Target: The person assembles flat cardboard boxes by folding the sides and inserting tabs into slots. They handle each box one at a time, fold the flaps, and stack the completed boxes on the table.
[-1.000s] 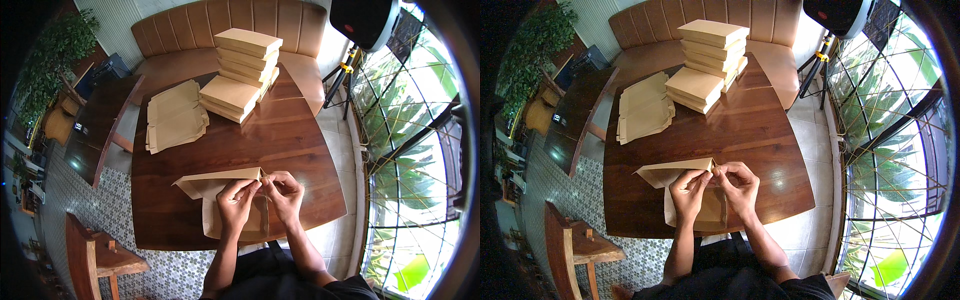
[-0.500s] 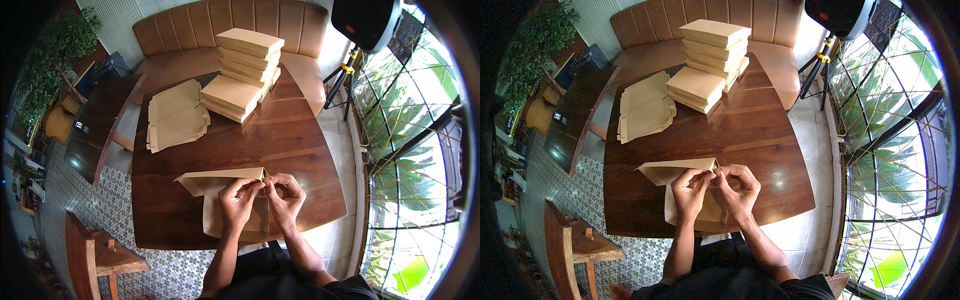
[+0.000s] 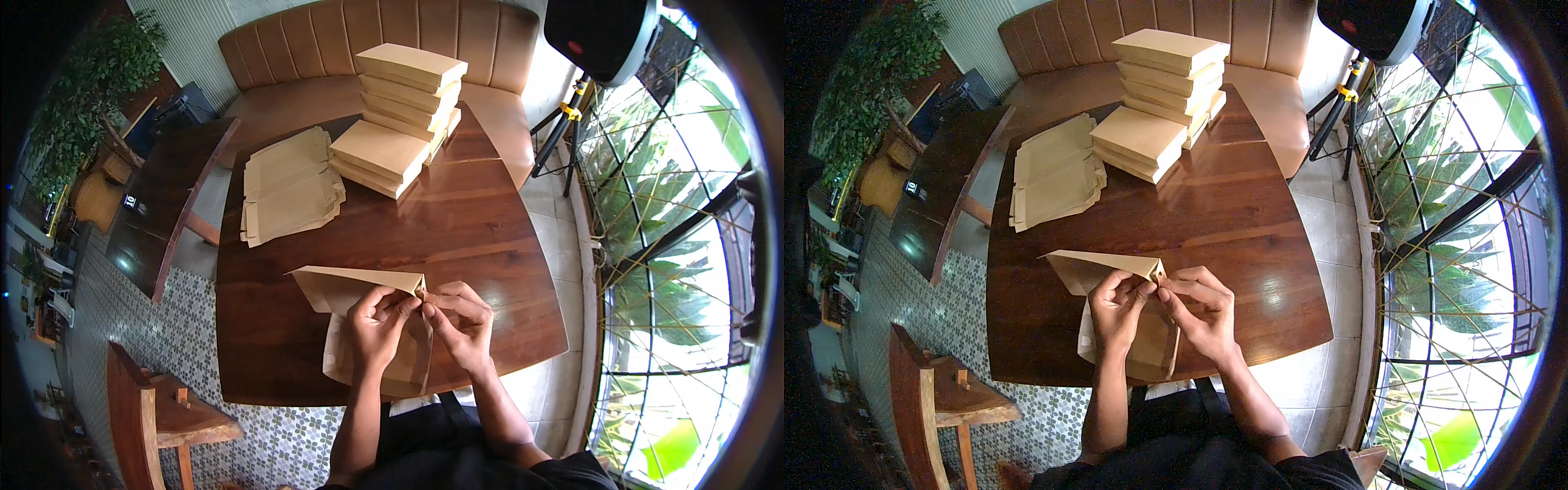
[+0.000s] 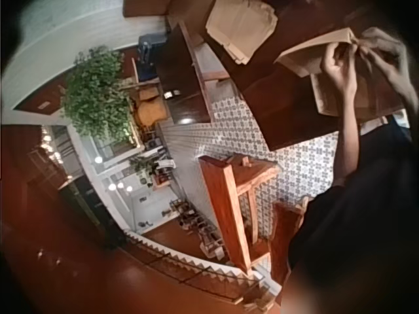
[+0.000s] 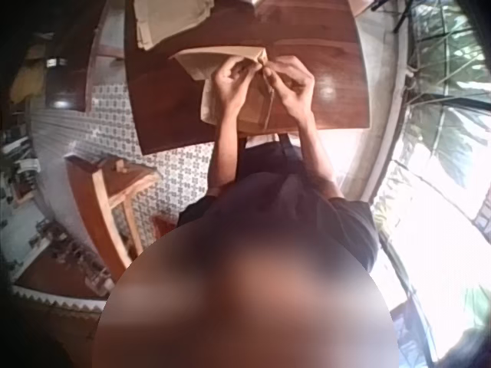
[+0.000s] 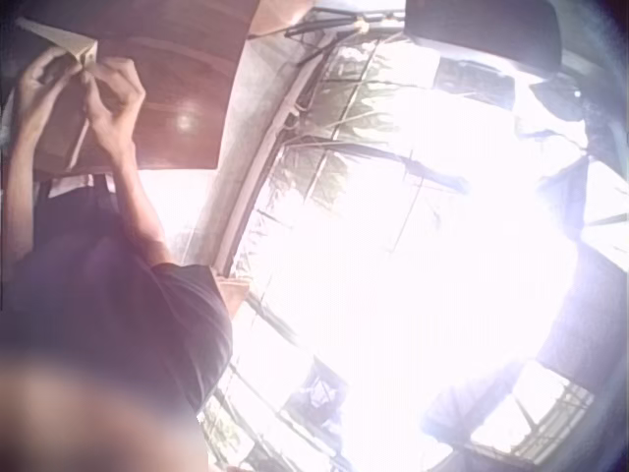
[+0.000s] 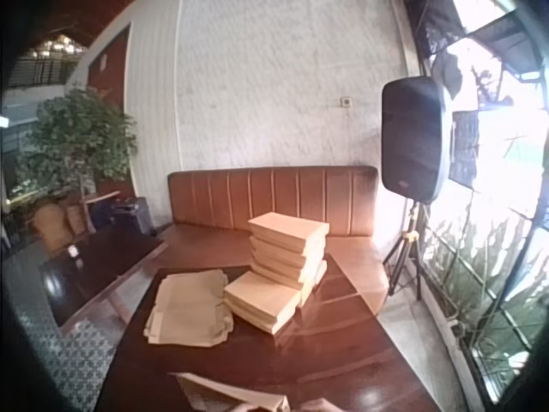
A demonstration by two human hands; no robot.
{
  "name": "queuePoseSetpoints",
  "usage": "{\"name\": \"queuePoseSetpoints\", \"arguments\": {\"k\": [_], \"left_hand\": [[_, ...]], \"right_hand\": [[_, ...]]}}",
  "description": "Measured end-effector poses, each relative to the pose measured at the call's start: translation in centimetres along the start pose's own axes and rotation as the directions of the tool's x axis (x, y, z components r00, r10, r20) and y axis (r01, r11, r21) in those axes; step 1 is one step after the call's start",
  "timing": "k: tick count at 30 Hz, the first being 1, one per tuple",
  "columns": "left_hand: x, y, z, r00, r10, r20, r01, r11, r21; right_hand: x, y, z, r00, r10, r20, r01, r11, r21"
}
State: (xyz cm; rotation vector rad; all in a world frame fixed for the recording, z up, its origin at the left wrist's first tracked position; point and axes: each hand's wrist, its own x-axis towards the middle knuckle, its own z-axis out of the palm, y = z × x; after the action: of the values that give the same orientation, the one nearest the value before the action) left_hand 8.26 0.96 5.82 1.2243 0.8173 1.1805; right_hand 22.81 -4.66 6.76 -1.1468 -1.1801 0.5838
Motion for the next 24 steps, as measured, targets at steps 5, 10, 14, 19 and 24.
{"name": "queuePoseSetpoints", "arguments": {"k": [5, 10, 14, 19, 24], "left_hand": [[0.3, 0.1, -0.2, 0.999, -0.033, 0.015, 0.034, 0.998, -0.055], [0.7, 0.6, -0.4, 0.991, -0.124, 0.058, 0.130, 0.985, -0.112], [0.6, 0.7, 0.2, 0.998, -0.064, 0.030, 0.066, 0.995, -0.080], [-0.1, 1.3, 0.5, 0.998, 0.008, 0.057, -0.006, 1.000, -0.025], [-1.6, 1.8, 1.7, 0.988, 0.113, 0.110, -0.114, 0.993, 0.005]], "right_hand": [[-0.2, 0.2, 0.6, 0.990, 0.130, -0.053, -0.127, 0.991, 0.052], [0.0, 0.7, 0.3, 0.996, 0.079, -0.043, -0.078, 0.997, 0.023], [0.1, 0.5, 0.1, 0.998, 0.045, -0.048, -0.045, 0.999, -0.012], [0.1, 0.4, 0.6, 0.975, 0.197, -0.105, -0.166, 0.953, 0.253], [0.0, 0.3, 0.1, 0.978, 0.176, -0.115, -0.160, 0.978, 0.135]]}}
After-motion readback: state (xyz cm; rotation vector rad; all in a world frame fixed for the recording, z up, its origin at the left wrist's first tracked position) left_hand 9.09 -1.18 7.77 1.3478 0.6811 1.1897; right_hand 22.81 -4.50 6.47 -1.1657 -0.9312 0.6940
